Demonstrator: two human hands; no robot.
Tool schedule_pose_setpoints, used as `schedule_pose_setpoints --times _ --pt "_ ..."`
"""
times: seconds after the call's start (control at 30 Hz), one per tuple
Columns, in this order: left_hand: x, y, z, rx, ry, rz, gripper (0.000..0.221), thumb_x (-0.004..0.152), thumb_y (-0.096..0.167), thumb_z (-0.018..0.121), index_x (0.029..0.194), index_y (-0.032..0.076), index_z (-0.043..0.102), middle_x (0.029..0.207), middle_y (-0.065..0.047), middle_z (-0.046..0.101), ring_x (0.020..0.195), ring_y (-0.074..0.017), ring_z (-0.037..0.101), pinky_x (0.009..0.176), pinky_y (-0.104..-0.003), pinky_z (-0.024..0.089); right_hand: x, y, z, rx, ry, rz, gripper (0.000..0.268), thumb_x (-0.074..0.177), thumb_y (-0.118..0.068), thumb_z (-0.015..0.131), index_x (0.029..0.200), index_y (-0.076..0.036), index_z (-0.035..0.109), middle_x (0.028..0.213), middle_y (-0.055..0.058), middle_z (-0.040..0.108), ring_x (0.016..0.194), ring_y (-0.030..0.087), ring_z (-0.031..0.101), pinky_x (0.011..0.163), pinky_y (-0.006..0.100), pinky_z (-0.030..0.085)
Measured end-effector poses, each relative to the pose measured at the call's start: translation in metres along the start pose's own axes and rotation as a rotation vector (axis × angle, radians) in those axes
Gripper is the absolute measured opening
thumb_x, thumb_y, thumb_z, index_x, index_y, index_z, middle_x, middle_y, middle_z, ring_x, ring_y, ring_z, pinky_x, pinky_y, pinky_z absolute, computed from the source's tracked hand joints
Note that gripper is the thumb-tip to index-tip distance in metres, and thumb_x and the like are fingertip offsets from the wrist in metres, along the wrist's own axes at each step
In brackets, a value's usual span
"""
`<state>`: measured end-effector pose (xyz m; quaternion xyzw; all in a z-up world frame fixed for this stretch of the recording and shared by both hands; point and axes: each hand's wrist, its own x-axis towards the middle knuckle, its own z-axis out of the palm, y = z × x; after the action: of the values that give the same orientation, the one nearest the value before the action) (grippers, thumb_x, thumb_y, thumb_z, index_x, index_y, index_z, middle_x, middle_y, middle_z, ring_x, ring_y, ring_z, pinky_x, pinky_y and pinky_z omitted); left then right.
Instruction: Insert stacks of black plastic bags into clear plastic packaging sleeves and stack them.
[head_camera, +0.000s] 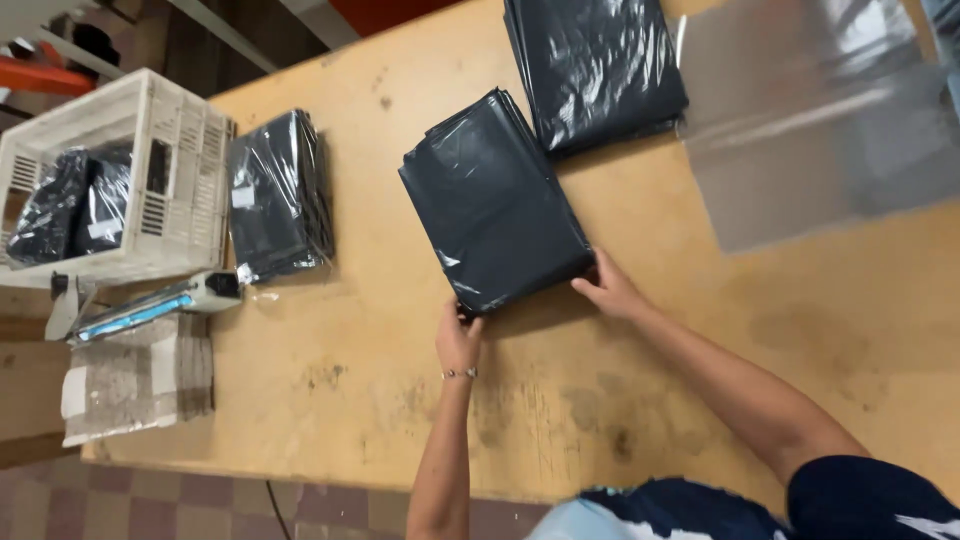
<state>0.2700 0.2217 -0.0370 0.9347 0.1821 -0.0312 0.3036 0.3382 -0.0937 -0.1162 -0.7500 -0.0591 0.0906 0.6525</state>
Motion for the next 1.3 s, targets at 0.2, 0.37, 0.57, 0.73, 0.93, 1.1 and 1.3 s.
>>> schedule_pose_setpoints --times 0.2,0.37,0.57,0.73,0.93,1.1,1.3 --pt "-0.082 -0.008 -0.014 0.144 0.169 0.328 0.073 0.079 0.047 0.086 0.138 0.015 0.055 0.129 -0.01 0.063 0.107 -0.0251 0.07 0.088 -0.038 0.061 -0.083 -0.069 -0.03 -0.27 0.133 0.015 0.051 0.09 -0.032 0.081 0.128 -0.003 0.062 0.113 0.023 0.068 0.111 0.042 0.066 0.091 0.053 0.056" --pt "-0.067 -0.018 -0.008 0.498 0.38 0.849 0.053 0.08 0.039 0.082 0.124 0.014 0.065 0.118 -0.004 0.062 0.106 -0.0221 0.063 0.087 -0.034 0.058 -0.069 -0.11 -0.034 -0.587 0.212 -0.095 0.034 0.091 -0.036 0.08 0.115 -0.013 0.072 0.095 0.006 0.067 0.095 0.028 0.069 0.08 0.041 0.057" --pt "-0.05 0.017 -0.039 0.52 0.454 1.013 0.017 0.092 0.022 0.072 0.108 0.017 0.07 0.09 0.0 0.065 0.078 -0.0205 0.062 0.064 -0.031 0.055 -0.019 -0.11 -0.023 -0.809 0.243 0.09 0.012 0.079 -0.034 0.07 0.081 -0.022 0.073 0.077 0.003 0.07 0.082 0.032 0.069 0.068 0.047 0.053" --pt "-0.063 0.025 -0.026 0.736 0.277 0.93 0.075 0.066 0.049 0.093 0.125 0.018 0.058 0.114 0.0 0.059 0.1 -0.0247 0.059 0.049 -0.039 0.059 -0.015 -0.13 -0.016 -0.74 0.195 0.088 0.012 0.077 -0.022 0.061 0.072 -0.022 0.072 0.078 0.002 0.071 0.078 0.03 0.066 0.058 0.046 0.048" --pt "-0.061 0.035 -0.043 0.498 0.469 1.078 0.006 0.101 0.015 0.066 0.106 0.015 0.069 0.088 -0.001 0.065 0.077 -0.0248 0.056 0.069 -0.033 0.052 -0.02 -0.109 -0.02 -0.658 0.212 0.221 0.013 0.091 -0.019 0.063 0.078 -0.017 0.067 0.1 0.004 0.066 0.085 0.029 0.063 0.064 0.044 0.05" --pt "-0.074 0.007 -0.016 0.788 0.43 0.998 0.056 0.073 0.044 0.085 0.113 0.015 0.06 0.111 -0.001 0.061 0.102 -0.0221 0.063 0.047 -0.037 0.054 -0.012 -0.104 -0.013 -0.622 0.222 0.259 0.008 0.077 -0.011 0.06 0.079 -0.014 0.068 0.088 0.01 0.068 0.079 0.036 0.066 0.065 0.045 0.052" --pt "-0.07 0.02 -0.04 0.736 0.601 1.102 0.019 0.093 0.009 0.06 0.105 0.021 0.068 0.1 0.005 0.069 0.086 -0.0177 0.064 0.051 -0.03 0.05 -0.014 -0.158 -0.008 -0.548 0.143 0.502 0.039 0.077 -0.035 0.075 0.1 -0.007 0.062 0.099 0.011 0.068 0.086 0.034 0.067 0.066 0.044 0.051"
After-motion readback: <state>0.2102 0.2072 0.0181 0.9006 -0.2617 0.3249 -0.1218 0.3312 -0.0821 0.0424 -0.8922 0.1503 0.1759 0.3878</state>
